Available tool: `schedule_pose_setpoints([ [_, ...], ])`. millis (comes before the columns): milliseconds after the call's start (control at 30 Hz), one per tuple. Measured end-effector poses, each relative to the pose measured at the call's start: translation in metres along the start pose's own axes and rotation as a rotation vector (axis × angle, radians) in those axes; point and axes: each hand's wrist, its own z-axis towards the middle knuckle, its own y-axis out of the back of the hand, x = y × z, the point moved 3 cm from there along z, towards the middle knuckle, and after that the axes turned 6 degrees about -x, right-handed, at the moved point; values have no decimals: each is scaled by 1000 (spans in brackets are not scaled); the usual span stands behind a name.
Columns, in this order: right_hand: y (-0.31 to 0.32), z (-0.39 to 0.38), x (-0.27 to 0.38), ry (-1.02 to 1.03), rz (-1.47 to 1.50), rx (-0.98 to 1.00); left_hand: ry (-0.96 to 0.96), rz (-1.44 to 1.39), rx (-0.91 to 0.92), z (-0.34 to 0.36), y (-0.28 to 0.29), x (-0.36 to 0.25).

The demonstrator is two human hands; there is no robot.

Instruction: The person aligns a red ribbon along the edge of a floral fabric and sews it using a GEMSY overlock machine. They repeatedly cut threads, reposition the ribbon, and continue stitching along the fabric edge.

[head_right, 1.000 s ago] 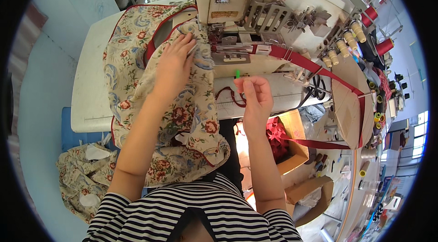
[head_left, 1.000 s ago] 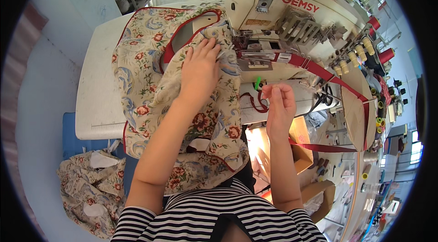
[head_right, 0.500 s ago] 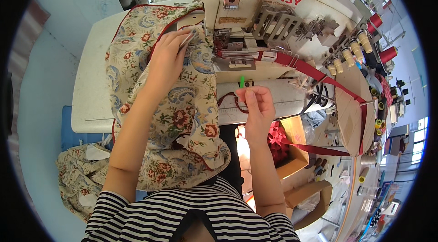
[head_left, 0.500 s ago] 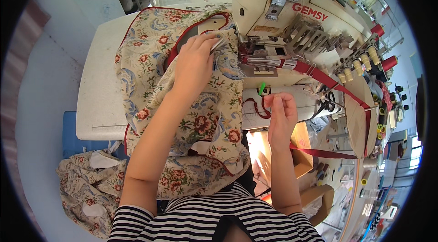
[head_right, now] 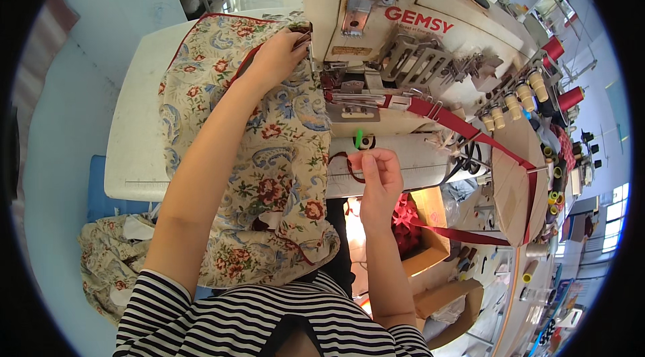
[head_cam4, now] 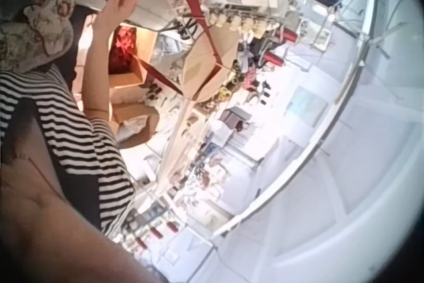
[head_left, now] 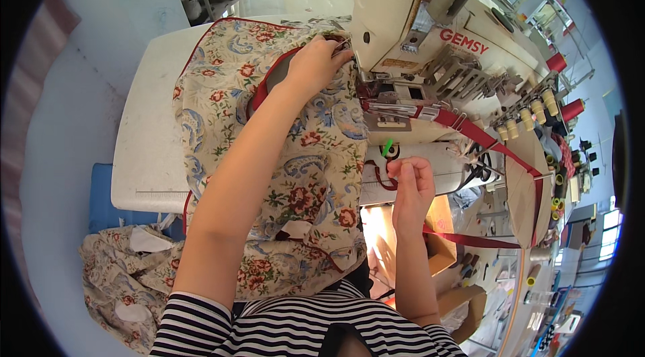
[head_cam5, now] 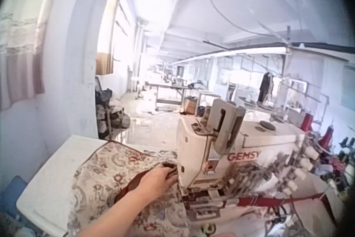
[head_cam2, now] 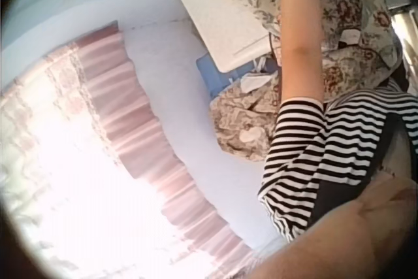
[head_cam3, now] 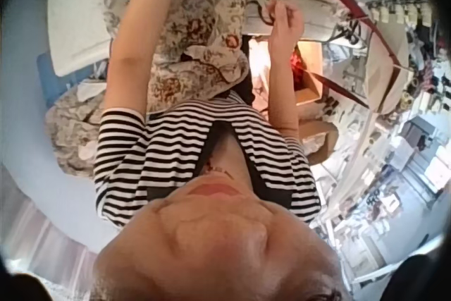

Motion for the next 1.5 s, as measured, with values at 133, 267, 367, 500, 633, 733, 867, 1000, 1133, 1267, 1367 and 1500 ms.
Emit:
schedule_pose_setpoints([
  [133, 0, 0, -2, -9, 2, -5, 69, 31, 206, 6, 4, 2],
  [267, -2, 1, -3, -4, 5, 1, -51, 144, 49, 6, 1, 8],
  [367, -2, -1, -3, -10, -12, -3, -117, 172, -98, 2, -3, 11],
  [500, -2, -1, -2, -14, -32, 12, -145, 178, -172, 1, -6, 15],
  [633, -2, -3, -2, -5, -25, 4, -115, 216, -182, 1, -7, 13],
  [733, -4, -3, -2, 0, -22, 4, -89, 238, -172, 4, -10, 14],
  [867, -1, -4, -3, -2, -24, 3, -77, 259, -176, 4, -11, 14],
  [1000, -8, -5, 2, -39, -98, 32, -79, 288, -203, 7, -11, 22],
  [1133, -3, -6, -2, -50, -100, 54, -42, 339, -197, 9, 5, 37],
  [1267, -7, -4, -5, -57, -103, 68, -71, 314, -186, -8, 24, 39],
  [1367, -15, -4, -9, -59, -85, 116, 19, 243, -173, -28, 38, 41],
  [1500, -21, -3, -19, -104, -92, 186, 102, 142, -189, -39, 45, 36],
])
